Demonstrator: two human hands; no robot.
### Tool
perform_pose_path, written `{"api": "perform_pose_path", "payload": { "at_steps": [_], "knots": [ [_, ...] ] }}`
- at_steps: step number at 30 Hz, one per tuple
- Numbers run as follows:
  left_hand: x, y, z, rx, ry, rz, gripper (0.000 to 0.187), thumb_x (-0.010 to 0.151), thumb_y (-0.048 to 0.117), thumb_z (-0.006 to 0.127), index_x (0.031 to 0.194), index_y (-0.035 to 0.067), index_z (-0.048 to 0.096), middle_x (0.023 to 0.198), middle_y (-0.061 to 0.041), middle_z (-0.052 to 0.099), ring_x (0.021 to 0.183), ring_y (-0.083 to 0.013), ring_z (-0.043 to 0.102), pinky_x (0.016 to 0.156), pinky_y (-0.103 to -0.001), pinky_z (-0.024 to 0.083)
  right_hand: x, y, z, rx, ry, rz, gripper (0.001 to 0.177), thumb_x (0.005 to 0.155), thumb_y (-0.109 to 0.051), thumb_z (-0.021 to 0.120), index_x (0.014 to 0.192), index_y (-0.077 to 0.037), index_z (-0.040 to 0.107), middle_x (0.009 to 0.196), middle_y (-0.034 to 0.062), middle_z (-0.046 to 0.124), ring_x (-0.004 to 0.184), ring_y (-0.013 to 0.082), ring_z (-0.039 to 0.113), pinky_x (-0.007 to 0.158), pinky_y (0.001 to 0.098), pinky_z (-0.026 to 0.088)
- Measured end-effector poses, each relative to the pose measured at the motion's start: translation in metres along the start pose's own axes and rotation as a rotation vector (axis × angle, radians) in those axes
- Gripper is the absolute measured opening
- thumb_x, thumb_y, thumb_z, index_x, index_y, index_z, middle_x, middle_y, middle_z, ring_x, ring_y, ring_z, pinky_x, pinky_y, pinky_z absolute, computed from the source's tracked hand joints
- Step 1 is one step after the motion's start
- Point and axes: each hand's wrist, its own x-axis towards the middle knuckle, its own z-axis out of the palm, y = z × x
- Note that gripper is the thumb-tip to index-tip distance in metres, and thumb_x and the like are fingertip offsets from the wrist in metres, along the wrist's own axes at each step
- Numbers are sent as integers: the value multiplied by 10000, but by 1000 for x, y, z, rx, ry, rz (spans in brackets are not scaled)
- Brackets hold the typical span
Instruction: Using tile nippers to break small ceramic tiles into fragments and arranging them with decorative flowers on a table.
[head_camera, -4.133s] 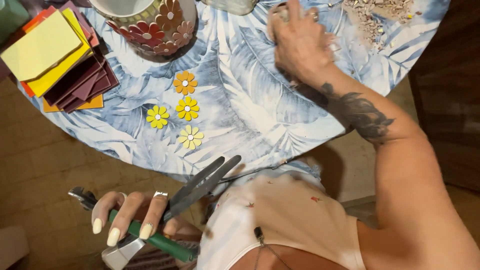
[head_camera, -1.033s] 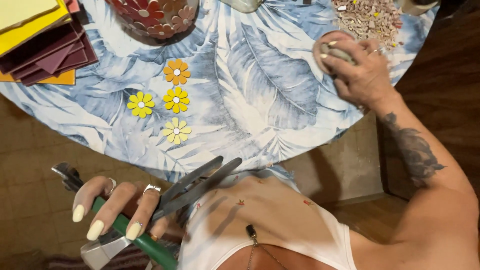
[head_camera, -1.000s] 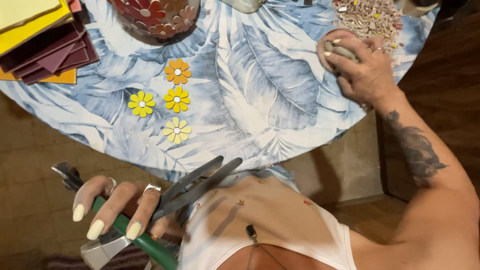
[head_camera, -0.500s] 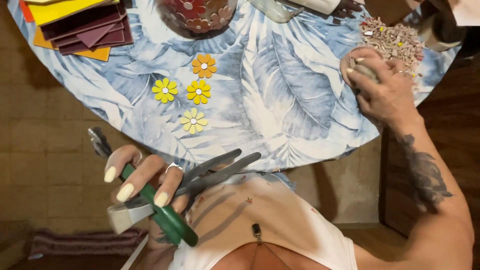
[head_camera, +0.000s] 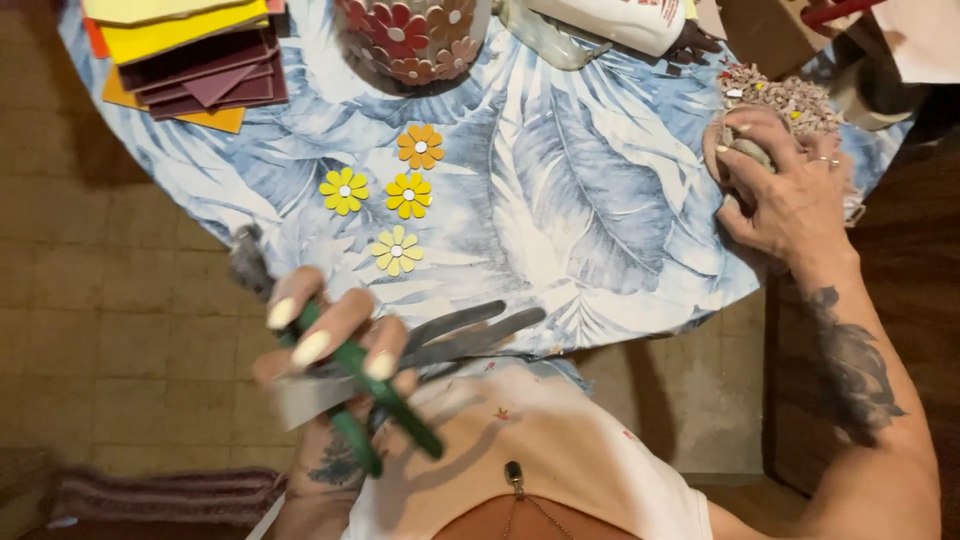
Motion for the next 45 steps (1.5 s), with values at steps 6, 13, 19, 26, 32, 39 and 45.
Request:
{"api": "perform_pose_path", "payload": {
  "at_steps": [6, 13, 19, 26, 32, 39, 45],
  "knots": [
    [47, -26, -11, 283, 22, -112, 217, 856, 83, 451, 1065, 141, 453, 966, -59, 440, 1050, -354, 446, 651, -393, 395, 35, -76, -122, 623, 600, -182, 584, 835, -406, 372, 1005, 133, 520, 980, 278, 448, 958, 374, 437, 843, 514, 383],
    [115, -49, -49, 454, 34, -311, 345, 827, 209, 444, 1141, 67, 436, 1110, -138, 569, 1097, -257, 500, 939, -405, 372, 34, -127, -83, 1234, 529, -118, 327, 749, -108, 537, 1041, 38, 534, 852, 146, 543, 698, 300, 560, 630, 351, 468],
    [145, -51, -124, 359, 209, -258, 357, 762, 112, 443, 1108, 38, 493, 1087, -91, 563, 1040, -295, 508, 909, -522, 345, 55, -125, -52, 1361, 600, 111, 184, 850, -120, 433, 938, -24, 563, 735, 153, 580, 655, 333, 582, 587, 385, 463],
    [179, -43, -122, 555, 349, -244, 388, 793, 127, 398, 1180, 151, 423, 1274, -10, 406, 1005, -340, 509, 791, -628, 432, 45, -88, -48, 1600, 443, 217, 231, 896, -203, 396, 960, -41, 548, 771, 147, 602, 701, 189, 587, 608, 356, 489],
    [187, -42, -178, 840, 617, -159, 371, 788, 126, 389, 1158, 96, 377, 1214, -2, 420, 1028, -324, 510, 829, -480, 461, 30, -45, -53, 1944, 298, 410, 193, 932, -199, 344, 961, -59, 475, 863, 66, 597, 804, 130, 587, 708, 283, 502],
    [210, -46, -296, 712, 900, -72, 254, 816, 95, 459, 1024, -42, 407, 1092, -151, 450, 1004, -281, 534, 873, -376, 462, 54, -13, 5, 1137, 199, 118, 236, 902, -300, 428, 949, -86, 516, 683, 177, 539, 705, 355, 563, 604, 463, 438],
    [229, -29, -361, 644, 983, 28, 267, 816, 56, 485, 1069, 4, 421, 1064, -172, 367, 930, -320, 539, 835, -476, 488, 95, -19, 16, 812, 277, 0, 227, 874, -321, 488, 948, -108, 513, 857, 105, 471, 870, 332, 498, 753, 429, 423]
  ]
}}
